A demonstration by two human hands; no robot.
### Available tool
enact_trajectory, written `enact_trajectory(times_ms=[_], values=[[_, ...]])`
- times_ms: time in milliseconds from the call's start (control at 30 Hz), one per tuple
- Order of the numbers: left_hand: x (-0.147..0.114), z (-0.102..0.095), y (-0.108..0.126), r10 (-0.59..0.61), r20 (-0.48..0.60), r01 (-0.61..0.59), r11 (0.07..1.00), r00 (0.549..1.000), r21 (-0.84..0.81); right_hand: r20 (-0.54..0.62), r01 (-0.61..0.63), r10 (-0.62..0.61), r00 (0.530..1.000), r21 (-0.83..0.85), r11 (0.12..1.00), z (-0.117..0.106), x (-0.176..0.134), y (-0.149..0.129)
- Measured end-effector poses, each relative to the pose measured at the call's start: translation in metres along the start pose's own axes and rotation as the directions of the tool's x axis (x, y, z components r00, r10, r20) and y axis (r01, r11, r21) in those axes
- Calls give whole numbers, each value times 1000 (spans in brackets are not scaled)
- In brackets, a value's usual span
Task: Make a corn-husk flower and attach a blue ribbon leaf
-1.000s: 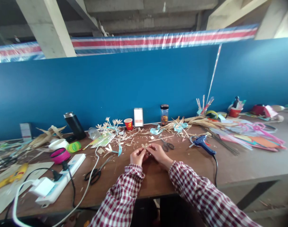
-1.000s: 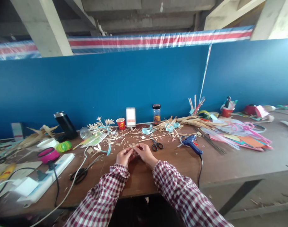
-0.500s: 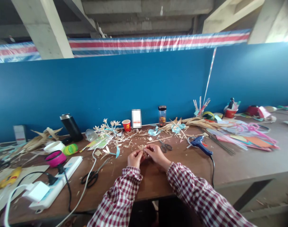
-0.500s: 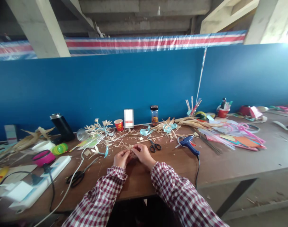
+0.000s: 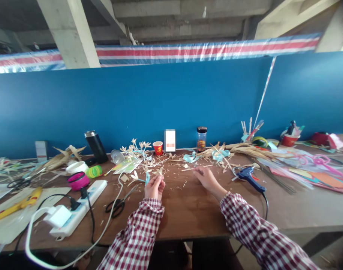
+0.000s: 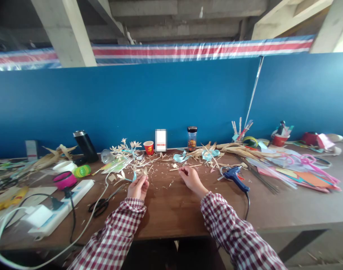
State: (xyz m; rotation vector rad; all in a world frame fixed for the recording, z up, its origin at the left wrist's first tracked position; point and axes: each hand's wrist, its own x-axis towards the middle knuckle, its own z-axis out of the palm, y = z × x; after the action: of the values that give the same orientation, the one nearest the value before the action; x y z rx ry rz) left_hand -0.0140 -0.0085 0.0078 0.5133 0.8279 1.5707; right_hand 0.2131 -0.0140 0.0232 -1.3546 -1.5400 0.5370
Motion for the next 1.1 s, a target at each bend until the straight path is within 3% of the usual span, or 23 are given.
enact_trajectory(times_ms=[167,267,367,500,600,900,1100], values=[[-3,-14,13,5,-20,-8,992,1000,-128,160,136,-111,981,-157,978,10,-3,-3],[-4,-20,18,-24,-47,17,988,999,-154,317,250,-170,933,-231,940,31,-9,-12],[-5,-22,19,-75,-48,69,991,996,-119,390,318,-203,898,-258,912,57,-13,-27],[-4,-22,16,-82,-40,79,994,996,-81,493,408,-147,857,-478,778,88,-10,-50],[-5,-22,16,-79,-35,77,995,996,-67,516,405,-89,852,-542,736,100,-4,-61],[-9,-17,17,-90,-35,88,995,995,-43,512,340,142,847,-727,597,99,8,-70],[-12,-16,20,-58,-3,57,998,998,-41,501,346,143,853,-750,564,89,8,-64]])
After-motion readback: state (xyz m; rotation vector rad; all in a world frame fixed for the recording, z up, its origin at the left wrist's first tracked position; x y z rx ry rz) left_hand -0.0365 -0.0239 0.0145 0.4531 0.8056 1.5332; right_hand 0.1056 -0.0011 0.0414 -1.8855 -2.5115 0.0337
